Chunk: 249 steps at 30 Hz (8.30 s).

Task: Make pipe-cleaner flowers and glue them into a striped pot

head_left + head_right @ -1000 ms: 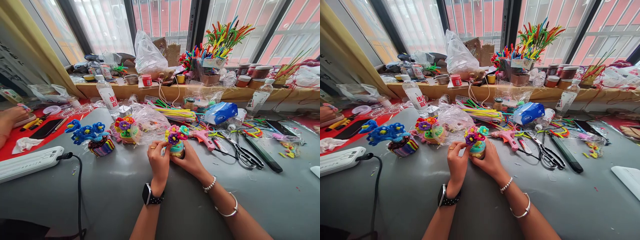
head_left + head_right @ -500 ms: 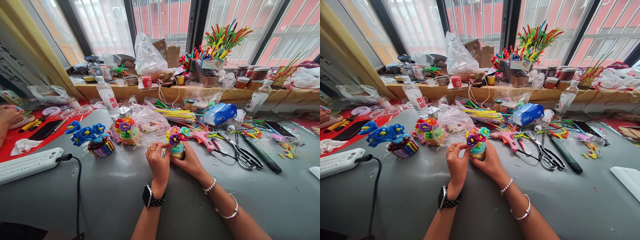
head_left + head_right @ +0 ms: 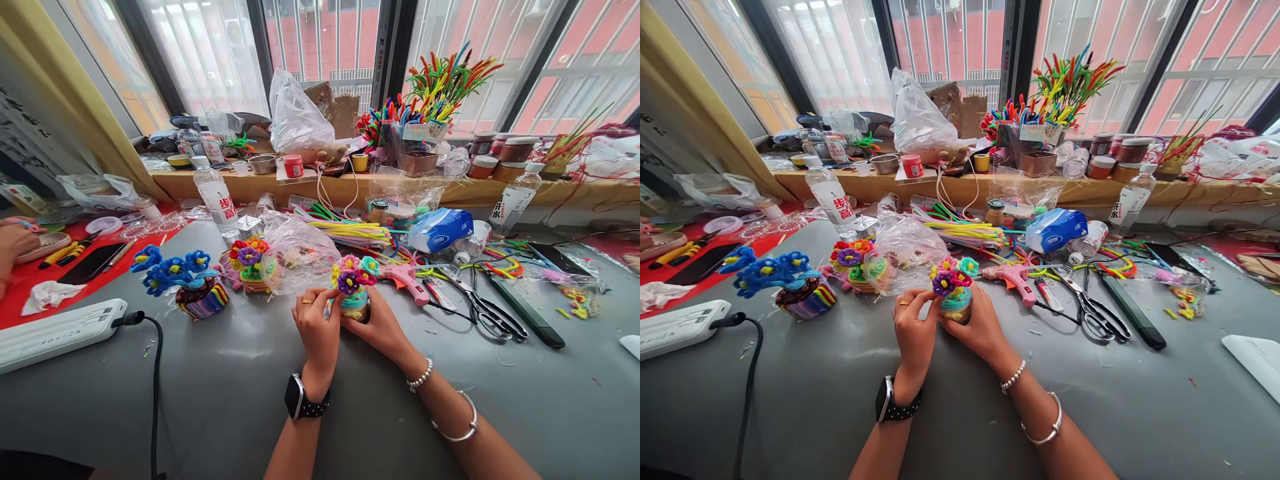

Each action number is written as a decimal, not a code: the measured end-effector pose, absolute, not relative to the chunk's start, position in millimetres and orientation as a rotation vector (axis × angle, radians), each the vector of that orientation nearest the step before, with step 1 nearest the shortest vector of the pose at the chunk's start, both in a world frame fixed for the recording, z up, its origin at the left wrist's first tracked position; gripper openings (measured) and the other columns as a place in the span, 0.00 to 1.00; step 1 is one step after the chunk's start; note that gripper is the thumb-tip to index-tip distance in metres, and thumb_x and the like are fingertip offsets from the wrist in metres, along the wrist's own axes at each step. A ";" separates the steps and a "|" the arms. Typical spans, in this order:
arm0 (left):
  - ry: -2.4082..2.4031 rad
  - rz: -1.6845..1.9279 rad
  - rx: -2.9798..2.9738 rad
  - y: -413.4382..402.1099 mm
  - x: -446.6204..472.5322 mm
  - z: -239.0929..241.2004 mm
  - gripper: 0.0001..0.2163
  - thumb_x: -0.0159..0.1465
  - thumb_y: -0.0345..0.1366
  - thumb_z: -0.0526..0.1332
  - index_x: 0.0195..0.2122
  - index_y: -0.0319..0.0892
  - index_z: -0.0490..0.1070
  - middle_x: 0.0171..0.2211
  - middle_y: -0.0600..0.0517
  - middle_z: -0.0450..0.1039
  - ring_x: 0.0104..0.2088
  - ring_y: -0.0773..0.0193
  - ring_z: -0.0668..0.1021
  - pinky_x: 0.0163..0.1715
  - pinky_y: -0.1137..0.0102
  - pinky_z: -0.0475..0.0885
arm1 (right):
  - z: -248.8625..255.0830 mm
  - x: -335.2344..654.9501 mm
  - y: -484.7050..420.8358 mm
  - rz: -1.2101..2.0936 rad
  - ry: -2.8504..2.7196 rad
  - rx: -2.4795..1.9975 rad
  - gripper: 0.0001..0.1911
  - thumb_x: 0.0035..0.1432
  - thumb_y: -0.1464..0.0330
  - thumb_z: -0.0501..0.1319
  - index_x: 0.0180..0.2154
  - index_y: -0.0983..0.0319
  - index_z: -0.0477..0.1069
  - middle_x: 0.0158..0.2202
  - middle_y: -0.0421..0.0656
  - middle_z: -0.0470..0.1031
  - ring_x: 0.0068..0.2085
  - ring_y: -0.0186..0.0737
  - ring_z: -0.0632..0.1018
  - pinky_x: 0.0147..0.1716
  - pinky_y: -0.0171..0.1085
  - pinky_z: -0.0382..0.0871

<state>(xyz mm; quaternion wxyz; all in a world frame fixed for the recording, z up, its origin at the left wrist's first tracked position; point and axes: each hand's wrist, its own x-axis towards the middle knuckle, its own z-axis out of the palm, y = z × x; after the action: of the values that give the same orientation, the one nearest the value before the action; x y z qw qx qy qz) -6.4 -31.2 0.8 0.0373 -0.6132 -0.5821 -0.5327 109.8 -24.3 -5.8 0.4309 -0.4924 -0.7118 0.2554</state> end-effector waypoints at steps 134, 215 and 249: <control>-1.937 -1.656 -1.818 -46.0 2.9 -10.2 0.17 0.55 0.37 0.58 0.44 0.39 0.59 0.30 0.49 0.75 0.35 0.58 0.75 0.38 0.62 0.62 | -10.1 113.5 -15.1 0.596 -1.896 -1.154 0.28 0.44 0.62 0.61 0.48 0.58 0.59 0.47 0.46 0.66 0.48 0.47 0.66 0.46 0.46 0.60; -1.867 -1.700 -1.863 -48.0 -0.6 -3.4 0.08 0.55 0.32 0.56 0.37 0.40 0.63 0.27 0.52 0.69 0.29 0.63 0.72 0.36 0.65 0.64 | -15.0 115.5 -17.6 0.552 -1.918 -1.173 0.26 0.44 0.64 0.62 0.47 0.59 0.60 0.47 0.46 0.65 0.47 0.47 0.65 0.45 0.45 0.60; -1.792 -1.533 -1.897 -46.9 -1.9 -7.1 0.06 0.57 0.35 0.57 0.35 0.43 0.63 0.30 0.51 0.73 0.31 0.62 0.72 0.38 0.65 0.59 | -12.2 115.6 -19.9 0.544 -1.924 -1.217 0.26 0.43 0.63 0.61 0.46 0.59 0.60 0.44 0.46 0.65 0.45 0.46 0.65 0.44 0.46 0.61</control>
<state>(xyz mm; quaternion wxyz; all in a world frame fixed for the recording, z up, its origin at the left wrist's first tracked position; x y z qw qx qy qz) -1.9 -46.9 -7.1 0.0574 -0.6257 -0.5911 -0.5058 115.6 -19.9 -12.2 0.3901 -0.4787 -0.7569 0.2141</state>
